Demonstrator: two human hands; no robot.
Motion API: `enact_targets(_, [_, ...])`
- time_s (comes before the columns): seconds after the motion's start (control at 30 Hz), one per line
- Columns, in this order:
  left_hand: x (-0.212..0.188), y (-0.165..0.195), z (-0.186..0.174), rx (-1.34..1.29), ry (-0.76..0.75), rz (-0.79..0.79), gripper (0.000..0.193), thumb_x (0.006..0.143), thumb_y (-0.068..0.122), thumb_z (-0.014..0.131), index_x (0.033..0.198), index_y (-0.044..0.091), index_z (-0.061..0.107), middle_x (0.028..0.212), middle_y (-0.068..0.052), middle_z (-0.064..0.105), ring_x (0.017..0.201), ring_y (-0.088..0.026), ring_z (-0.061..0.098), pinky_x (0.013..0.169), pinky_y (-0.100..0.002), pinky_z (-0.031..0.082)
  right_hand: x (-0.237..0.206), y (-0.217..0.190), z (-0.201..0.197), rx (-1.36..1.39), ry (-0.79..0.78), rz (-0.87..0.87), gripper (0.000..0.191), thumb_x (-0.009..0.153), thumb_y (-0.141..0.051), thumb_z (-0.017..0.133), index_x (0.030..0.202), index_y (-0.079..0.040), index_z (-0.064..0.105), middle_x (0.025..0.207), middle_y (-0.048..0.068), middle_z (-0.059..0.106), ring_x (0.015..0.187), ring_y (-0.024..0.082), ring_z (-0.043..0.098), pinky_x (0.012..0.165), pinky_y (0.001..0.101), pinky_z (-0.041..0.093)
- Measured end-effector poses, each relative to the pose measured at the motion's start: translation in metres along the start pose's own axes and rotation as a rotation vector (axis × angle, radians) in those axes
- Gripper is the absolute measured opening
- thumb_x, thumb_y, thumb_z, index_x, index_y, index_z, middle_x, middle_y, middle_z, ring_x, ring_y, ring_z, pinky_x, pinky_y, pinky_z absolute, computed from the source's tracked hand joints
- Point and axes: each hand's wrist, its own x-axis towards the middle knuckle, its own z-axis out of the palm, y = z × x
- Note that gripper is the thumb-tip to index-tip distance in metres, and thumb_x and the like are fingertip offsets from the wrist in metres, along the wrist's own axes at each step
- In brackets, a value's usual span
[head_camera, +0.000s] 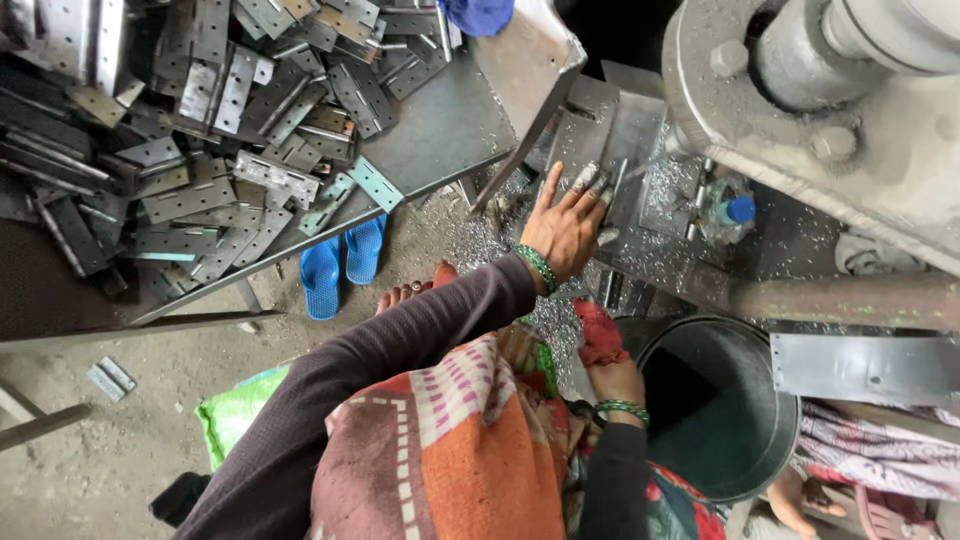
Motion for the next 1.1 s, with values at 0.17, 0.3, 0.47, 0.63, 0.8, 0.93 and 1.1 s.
enact_targets(0.17, [-0.003,-0.001,0.005,-0.077,0.012,-0.001,0.04,0.09,0.015,0.054,0.127,0.001,0.063,0.142,-0.017,0.06,0.132,-0.028,0.057,0.128,-0.061,0.007,-0.011,-0.004,-0.04,-0.082,-0.07,0.18,0.06,0.08,-0.061,0.069,0.102,-0.006,0.078,0.106,0.028,0.072,0.106,0.048,0.068,0.089,0.0546,0.055])
enact_targets(0.3, [-0.004,-0.002,0.005,-0.06,0.007,-0.001,0.042,0.09,0.014,0.054,0.129,0.0,0.063,0.141,-0.018,0.06,0.132,-0.029,0.056,0.128,-0.06,0.008,0.0,-0.017,0.004,0.007,-0.005,0.206,0.055,0.08,-0.057,0.07,0.101,-0.007,0.078,0.105,0.029,0.071,0.106,0.048,0.067,0.088,0.0546,0.055])
enact_targets(0.47, [-0.006,-0.005,0.003,-0.114,0.058,0.035,0.047,0.09,0.016,0.054,0.133,-0.001,0.062,0.139,-0.017,0.06,0.137,-0.03,0.054,0.127,-0.061,0.009,0.005,-0.004,0.031,0.101,0.04,0.074,0.048,0.08,-0.051,0.07,0.103,-0.009,0.077,0.103,0.027,0.072,0.102,0.048,0.067,0.082,0.0561,0.055])
enact_targets(0.63, [0.009,-0.006,0.01,-0.035,-0.128,-0.039,0.047,0.095,0.022,0.051,0.138,0.004,0.058,0.142,-0.014,0.058,0.137,-0.028,0.052,0.128,-0.063,0.004,-0.001,0.006,-0.022,0.052,-0.06,0.02,0.046,0.08,-0.049,0.068,0.101,-0.009,0.078,0.102,0.026,0.073,0.1,0.048,0.068,0.082,0.0568,0.055])
enact_targets(0.8, [0.021,-0.006,0.015,0.05,-0.081,0.0,0.051,0.092,0.024,0.054,0.139,0.003,0.057,0.151,-0.016,0.051,0.141,-0.029,0.048,0.124,-0.063,0.002,-0.004,-0.005,-0.012,-0.012,-0.013,0.109,0.056,0.078,-0.057,0.074,0.101,-0.006,0.078,0.103,0.028,0.071,0.104,0.048,0.066,0.086,0.0553,0.055])
enact_targets(0.93, [0.017,-0.006,0.014,0.013,-0.074,0.008,0.049,0.091,0.025,0.056,0.137,0.008,0.058,0.152,-0.014,0.05,0.145,-0.029,0.044,0.125,-0.062,0.002,0.003,-0.003,0.029,0.085,0.076,0.137,0.057,0.073,-0.057,0.077,0.102,-0.008,0.078,0.101,0.03,0.07,0.104,0.048,0.066,0.085,0.0556,0.054])
enact_targets(1.1, [0.015,-0.014,0.017,-0.005,-0.122,-0.012,0.051,0.098,0.024,0.052,0.145,0.005,0.054,0.154,-0.012,0.049,0.144,-0.025,0.044,0.126,-0.064,-0.001,0.009,0.002,0.019,0.067,0.03,0.078,0.06,0.078,-0.06,0.075,0.102,-0.005,0.076,0.103,0.029,0.071,0.105,0.048,0.066,0.086,0.0548,0.055])
